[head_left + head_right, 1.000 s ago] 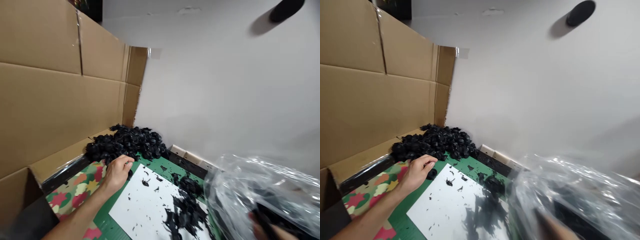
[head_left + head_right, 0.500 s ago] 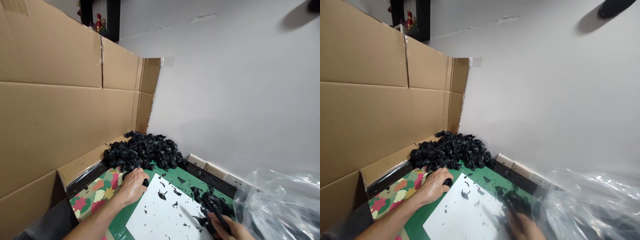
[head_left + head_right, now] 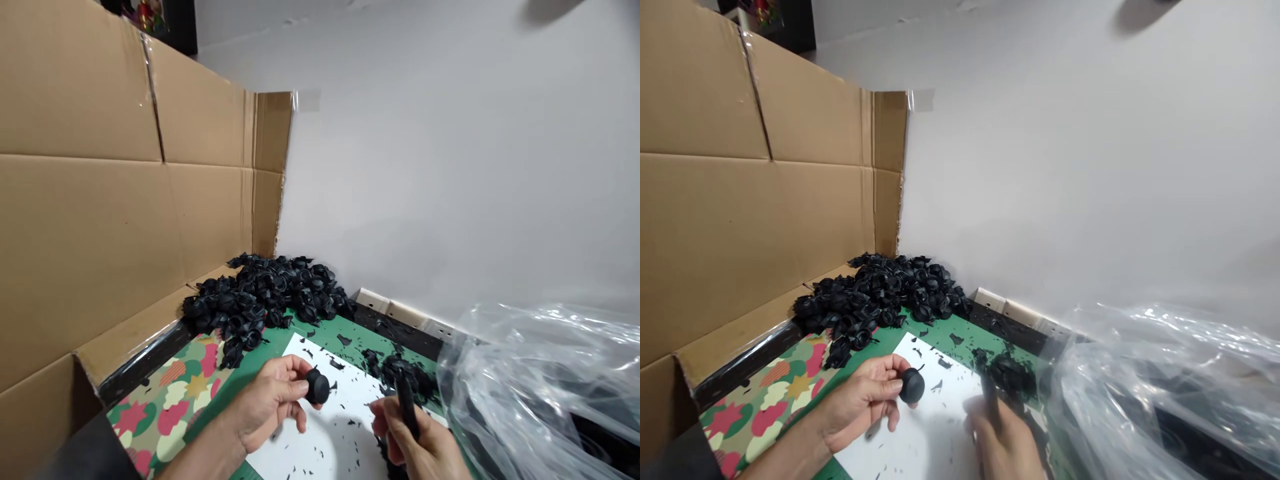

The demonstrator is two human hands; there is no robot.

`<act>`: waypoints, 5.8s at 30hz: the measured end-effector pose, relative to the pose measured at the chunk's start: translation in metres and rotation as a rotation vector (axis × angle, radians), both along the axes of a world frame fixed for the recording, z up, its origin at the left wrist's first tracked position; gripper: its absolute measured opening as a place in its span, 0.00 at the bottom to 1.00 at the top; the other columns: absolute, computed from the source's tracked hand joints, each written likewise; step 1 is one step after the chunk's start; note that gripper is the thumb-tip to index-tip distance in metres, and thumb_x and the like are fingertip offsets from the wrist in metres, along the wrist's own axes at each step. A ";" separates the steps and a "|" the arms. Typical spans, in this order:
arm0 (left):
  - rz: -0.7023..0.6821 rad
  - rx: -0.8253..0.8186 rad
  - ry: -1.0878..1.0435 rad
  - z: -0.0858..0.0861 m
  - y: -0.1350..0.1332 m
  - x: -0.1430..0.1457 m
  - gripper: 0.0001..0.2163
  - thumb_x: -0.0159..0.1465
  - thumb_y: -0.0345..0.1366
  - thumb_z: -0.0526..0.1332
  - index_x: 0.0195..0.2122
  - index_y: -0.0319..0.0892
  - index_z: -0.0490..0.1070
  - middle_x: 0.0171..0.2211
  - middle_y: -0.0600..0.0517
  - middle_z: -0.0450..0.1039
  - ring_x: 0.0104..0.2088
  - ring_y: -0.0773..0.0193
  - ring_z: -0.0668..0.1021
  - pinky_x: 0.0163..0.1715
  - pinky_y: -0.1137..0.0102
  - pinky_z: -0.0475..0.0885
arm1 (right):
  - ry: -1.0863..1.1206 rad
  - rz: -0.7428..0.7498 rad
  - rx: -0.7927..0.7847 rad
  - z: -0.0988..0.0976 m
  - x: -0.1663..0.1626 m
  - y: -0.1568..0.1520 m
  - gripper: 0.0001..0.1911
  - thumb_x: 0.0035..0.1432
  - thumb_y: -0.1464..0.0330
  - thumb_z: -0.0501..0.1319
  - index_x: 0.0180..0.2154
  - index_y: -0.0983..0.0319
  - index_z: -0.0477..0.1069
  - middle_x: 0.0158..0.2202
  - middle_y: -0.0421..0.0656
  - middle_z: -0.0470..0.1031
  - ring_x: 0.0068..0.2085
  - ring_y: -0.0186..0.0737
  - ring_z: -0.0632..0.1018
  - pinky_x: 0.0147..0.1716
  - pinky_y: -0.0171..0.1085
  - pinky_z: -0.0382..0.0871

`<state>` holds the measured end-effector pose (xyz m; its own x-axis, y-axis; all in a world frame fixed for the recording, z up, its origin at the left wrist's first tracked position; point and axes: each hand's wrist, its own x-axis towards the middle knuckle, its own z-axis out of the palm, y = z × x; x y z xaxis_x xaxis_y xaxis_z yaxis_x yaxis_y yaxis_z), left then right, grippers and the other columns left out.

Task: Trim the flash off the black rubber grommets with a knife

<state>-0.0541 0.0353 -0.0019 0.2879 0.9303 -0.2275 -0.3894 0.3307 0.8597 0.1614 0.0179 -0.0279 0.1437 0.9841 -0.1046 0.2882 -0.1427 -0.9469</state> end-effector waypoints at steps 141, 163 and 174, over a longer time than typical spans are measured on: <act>0.131 0.871 1.083 -0.006 -0.023 0.023 0.11 0.51 0.22 0.58 0.32 0.42 0.74 0.30 0.52 0.67 0.32 0.63 0.73 0.31 0.72 0.69 | 0.099 0.048 0.187 -0.018 -0.051 -0.014 0.23 0.51 0.49 0.58 0.24 0.62 0.74 0.23 0.42 0.74 0.26 0.41 0.71 0.26 0.34 0.63; 0.100 1.113 1.246 -0.011 -0.026 0.026 0.12 0.52 0.18 0.52 0.29 0.38 0.72 0.29 0.48 0.64 0.31 0.61 0.72 0.28 0.71 0.69 | -0.869 0.100 0.592 -0.028 -0.057 -0.018 0.07 0.54 0.73 0.53 0.26 0.58 0.63 0.24 0.38 0.68 0.19 0.39 0.73 0.18 0.36 0.51; 0.169 0.733 0.819 -0.008 -0.020 0.024 0.09 0.49 0.24 0.65 0.32 0.41 0.75 0.30 0.52 0.69 0.28 0.65 0.73 0.28 0.73 0.69 | -0.273 -0.020 0.033 0.001 -0.015 0.007 0.14 0.47 0.57 0.49 0.26 0.59 0.66 0.24 0.43 0.73 0.28 0.46 0.73 0.30 0.38 0.64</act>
<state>-0.0301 0.0151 -0.0100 0.1592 0.9304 0.3301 0.3933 -0.3665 0.8432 0.1464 0.0246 -0.0274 0.1811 0.9831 -0.0270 0.5312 -0.1209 -0.8386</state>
